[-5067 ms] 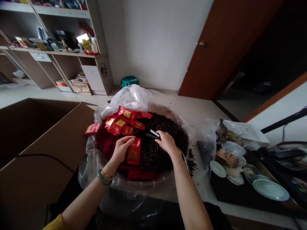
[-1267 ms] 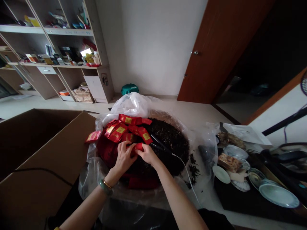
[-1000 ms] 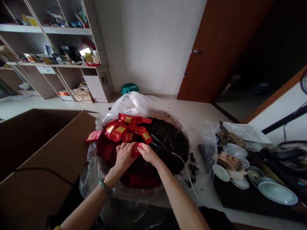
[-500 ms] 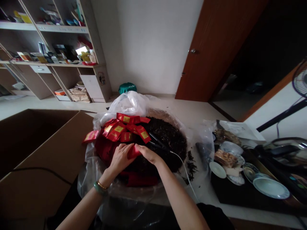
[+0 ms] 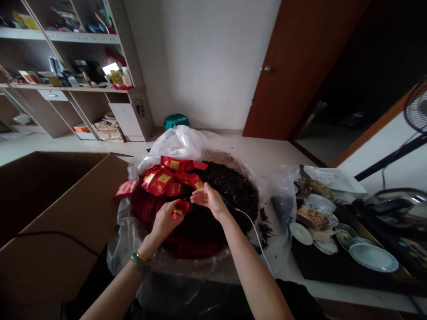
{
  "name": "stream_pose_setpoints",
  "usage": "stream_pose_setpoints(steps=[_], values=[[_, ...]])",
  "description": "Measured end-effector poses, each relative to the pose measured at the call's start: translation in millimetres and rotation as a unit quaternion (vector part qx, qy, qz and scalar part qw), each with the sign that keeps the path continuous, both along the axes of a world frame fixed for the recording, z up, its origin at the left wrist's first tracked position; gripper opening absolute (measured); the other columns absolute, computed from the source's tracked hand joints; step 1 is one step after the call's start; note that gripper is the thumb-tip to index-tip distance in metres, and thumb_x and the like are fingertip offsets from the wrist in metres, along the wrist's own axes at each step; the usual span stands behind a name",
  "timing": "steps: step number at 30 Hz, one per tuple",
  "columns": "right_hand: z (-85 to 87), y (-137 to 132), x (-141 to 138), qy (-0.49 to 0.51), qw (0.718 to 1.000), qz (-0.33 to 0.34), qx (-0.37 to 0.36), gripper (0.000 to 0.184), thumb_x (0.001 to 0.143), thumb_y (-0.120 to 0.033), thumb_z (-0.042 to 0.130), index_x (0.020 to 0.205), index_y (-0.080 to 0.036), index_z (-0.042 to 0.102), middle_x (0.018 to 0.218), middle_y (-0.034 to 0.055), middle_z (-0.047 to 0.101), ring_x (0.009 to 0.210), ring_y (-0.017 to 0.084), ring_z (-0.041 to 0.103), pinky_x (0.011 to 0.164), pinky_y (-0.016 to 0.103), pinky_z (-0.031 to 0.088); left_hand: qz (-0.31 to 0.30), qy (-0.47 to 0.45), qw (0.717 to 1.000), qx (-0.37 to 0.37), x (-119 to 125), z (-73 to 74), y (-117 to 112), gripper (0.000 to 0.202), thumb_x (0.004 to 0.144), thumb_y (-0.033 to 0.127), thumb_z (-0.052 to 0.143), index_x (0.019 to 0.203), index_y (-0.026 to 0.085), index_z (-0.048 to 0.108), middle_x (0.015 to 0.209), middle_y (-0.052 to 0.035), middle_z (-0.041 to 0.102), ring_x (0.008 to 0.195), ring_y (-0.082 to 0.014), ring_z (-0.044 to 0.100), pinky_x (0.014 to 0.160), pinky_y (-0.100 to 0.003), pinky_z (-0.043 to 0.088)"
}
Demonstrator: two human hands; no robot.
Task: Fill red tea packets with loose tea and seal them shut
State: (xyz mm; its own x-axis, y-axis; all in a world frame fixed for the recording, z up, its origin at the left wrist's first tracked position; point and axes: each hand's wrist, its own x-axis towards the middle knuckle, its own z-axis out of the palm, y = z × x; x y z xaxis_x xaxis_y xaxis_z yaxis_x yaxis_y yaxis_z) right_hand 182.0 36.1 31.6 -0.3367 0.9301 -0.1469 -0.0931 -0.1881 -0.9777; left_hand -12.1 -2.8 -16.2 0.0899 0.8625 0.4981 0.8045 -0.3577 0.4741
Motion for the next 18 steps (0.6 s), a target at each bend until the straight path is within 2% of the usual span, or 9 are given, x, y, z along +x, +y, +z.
stream_pose_setpoints(steps=[2,4,5,6,8,10,12,15,18], values=[[-13.0,6.5,3.7,-0.089,0.994,-0.055,0.019,0.053,0.089,-0.059,0.035,0.087,-0.016,0.067,0.088,0.0121,0.071,0.081,0.022,0.068,0.081,0.042,0.051,0.0,-0.007,1.0,-0.004,0.1,-0.7,0.8,0.039,0.066,0.013,0.064,0.105,0.02,0.06,0.098,-0.0055,0.07,0.091,-0.021,0.064,0.084,-0.035,0.053],[-28.8,7.5,0.2,-0.241,0.967,-0.023,0.073,0.037,0.087,-0.046,0.046,0.09,-0.015,0.067,0.094,0.0141,0.071,0.09,0.025,0.067,0.084,0.042,0.05,0.005,-0.011,1.0,-0.007,0.3,-0.7,1.0,0.04,0.066,0.013,0.064,0.105,0.019,0.059,0.098,-0.0063,0.069,0.092,-0.0215,0.064,0.084,-0.035,0.053],[-36.7,5.8,-3.9,-0.305,0.945,0.022,0.12,0.03,0.084,-0.039,0.054,0.096,-0.016,0.067,0.104,0.0149,0.069,0.102,0.027,0.063,0.091,0.042,0.046,0.01,-0.013,1.0,-0.011,0.3,-0.4,0.6,0.042,0.066,0.014,0.064,0.107,0.018,0.058,0.097,-0.0067,0.069,0.091,-0.0219,0.064,0.083,-0.036,0.053],[-43.8,3.2,-8.8,-0.359,0.917,0.07,0.159,0.032,0.079,-0.034,0.061,0.105,-0.016,0.065,0.117,0.0157,0.064,0.114,0.028,0.057,0.097,0.042,0.042,0.015,-0.016,1.0,-0.016,0.2,0.2,0.0,0.045,0.066,0.015,0.065,0.11,0.018,0.056,0.096,-0.0069,0.068,0.091,-0.0222,0.064,0.082,-0.036,0.053],[-54.3,-3.6,-19.0,-0.463,0.852,0.153,0.19,0.06,0.067,-0.027,0.071,0.124,-0.016,0.055,0.141,0.0189,0.045,0.13,0.034,0.041,0.103,0.046,0.036,0.013,-0.021,0.999,-0.025,-0.1,2.5,-2.0,0.057,0.066,0.015,0.064,0.121,0.018,0.049,0.097,-0.0067,0.066,0.091,-0.0218,0.063,0.083,-0.036,0.053],[-59.1,-9.9,-26.8,-0.542,0.794,0.192,0.197,0.078,0.061,-0.028,0.075,0.134,-0.017,0.046,0.15,0.0206,0.029,0.134,0.04,0.032,0.103,0.051,0.034,-0.01,-0.011,0.999,-0.031,-0.3,5.9,-4.4,0.067,0.068,0.014,0.062,0.131,0.02,0.04,0.104,-0.0066,0.063,0.094,-0.0205,0.062,0.083,-0.034,0.053],[-59.8,-14.3,-31.2,-0.586,0.756,0.202,0.211,0.076,0.062,-0.034,0.073,0.132,-0.017,0.047,0.146,0.0209,0.034,0.129,0.041,0.037,0.099,0.053,0.037,-0.044,0.022,0.998,-0.041,-0.1,9.9,-6.5,0.069,0.07,0.012,0.058,0.134,0.025,0.038,0.109,-0.0058,0.058,0.094,-0.0184,0.061,0.081,-0.031,0.053],[-59.5,-17.7,-34.5,-0.604,0.737,0.195,0.233,0.066,0.063,-0.036,0.07,0.124,-0.017,0.053,0.127,0.0191,0.053,0.116,0.038,0.049,0.091,0.051,0.042,-0.062,0.072,0.994,-0.056,1.1,16.5,-8.0,0.06,0.072,0.013,0.054,0.129,0.027,0.046,0.108,-0.0048,0.053,0.09,-0.0164,0.061,0.075,-0.027,0.053],[-63.1,-18.7,-36.9,-0.604,0.736,0.19,0.239,0.067,0.062,-0.034,0.068,0.125,-0.018,0.051,0.124,0.0191,0.054,0.115,0.039,0.048,0.088,0.052,0.043,-0.05,0.106,0.991,-0.068,1.6,25.1,-8.4,0.052,0.075,0.018,0.055,0.125,0.026,0.049,0.11,-0.006,0.052,0.088,-0.0176,0.061,0.067,-0.026,0.053]])
